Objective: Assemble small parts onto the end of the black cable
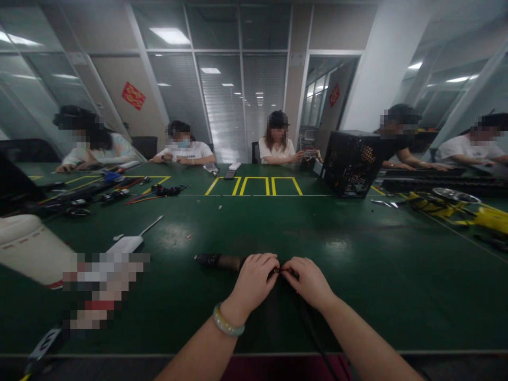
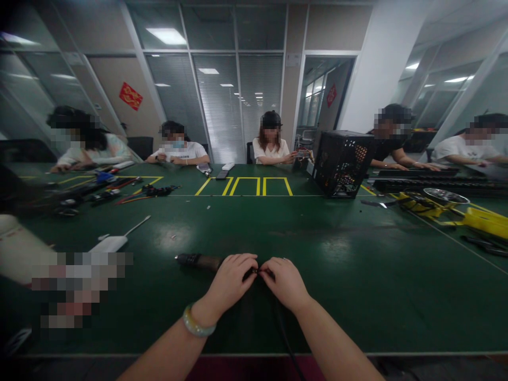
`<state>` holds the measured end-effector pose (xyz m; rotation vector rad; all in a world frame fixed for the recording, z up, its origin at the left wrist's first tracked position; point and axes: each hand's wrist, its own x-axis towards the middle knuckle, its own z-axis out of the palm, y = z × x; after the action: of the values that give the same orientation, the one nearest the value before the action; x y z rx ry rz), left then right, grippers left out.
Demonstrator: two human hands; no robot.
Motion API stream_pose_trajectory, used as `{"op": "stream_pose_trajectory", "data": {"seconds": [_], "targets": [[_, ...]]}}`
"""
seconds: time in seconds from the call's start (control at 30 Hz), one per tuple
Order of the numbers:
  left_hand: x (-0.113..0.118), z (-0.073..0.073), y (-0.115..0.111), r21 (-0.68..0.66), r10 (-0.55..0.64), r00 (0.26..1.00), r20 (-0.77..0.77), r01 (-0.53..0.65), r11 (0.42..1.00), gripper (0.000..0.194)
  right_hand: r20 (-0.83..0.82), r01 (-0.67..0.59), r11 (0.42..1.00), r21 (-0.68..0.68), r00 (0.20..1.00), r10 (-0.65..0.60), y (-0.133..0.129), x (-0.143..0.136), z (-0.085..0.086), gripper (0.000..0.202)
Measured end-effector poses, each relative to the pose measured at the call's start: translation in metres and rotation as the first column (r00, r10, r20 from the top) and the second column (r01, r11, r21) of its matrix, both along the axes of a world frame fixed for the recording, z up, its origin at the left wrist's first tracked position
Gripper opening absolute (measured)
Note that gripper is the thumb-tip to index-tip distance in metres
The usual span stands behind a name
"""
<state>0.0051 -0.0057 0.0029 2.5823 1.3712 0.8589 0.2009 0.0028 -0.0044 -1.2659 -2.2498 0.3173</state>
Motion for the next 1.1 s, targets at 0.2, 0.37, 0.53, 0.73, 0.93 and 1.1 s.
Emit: {"op": "stream_pose_trajectory", "data": {"seconds": [0.2, 0.37, 0.53, 0.73, 0.93, 1.1], "targets": [[0.0001, 0.0000, 0.0001, 0.020, -0.007, 1.000, -0.019, 0.008, 1.000, 0.011, -0.003, -0.009, 1.000, -0.007, 1.000, 0.009, -0.0003, -0.0011, 0.0012, 0.004], [0.0000, -0.0006, -0.0005, 0.022, 0.005, 1.000, -0.020, -0.004, 1.000, 0.010, 0.000, -0.007, 1.000, -0.008, 1.000, 0.007, -0.0008, -0.0011, 0.0012, 0.005], [-0.0001, -0.0004, -0.0006, 0.023, 0.006, 1.000, -0.030, -0.005, 1.000, 0.010, 0.006, -0.003, 1.000, -0.005, 1.000, 0.003, -0.0007, -0.0009, 0.0013, 0.004], [0.0005, -0.0004, -0.0009, 0.013, 0.004, 1.000, -0.018, -0.004, 1.000, 0.009, 0.004, -0.003, 1.000, -0.022, 1.000, 0.003, -0.0022, -0.0014, 0.0040, 0.005], [0.0003, 0.0023, -0.0023, 0.002, 0.007, 1.000, -0.005, -0.007, 1.000, 0.009, 0.009, 0.000, 0.999, -0.039, 1.000, 0.000, -0.0010, -0.0016, 0.0026, 0.007], [0.0003, 0.0025, -0.0017, -0.011, 0.024, 1.000, 0.012, -0.024, 1.000, 0.013, -0.001, -0.011, 1.000, -0.030, 1.000, 0.011, -0.0007, -0.0008, 0.0018, 0.006]]}}
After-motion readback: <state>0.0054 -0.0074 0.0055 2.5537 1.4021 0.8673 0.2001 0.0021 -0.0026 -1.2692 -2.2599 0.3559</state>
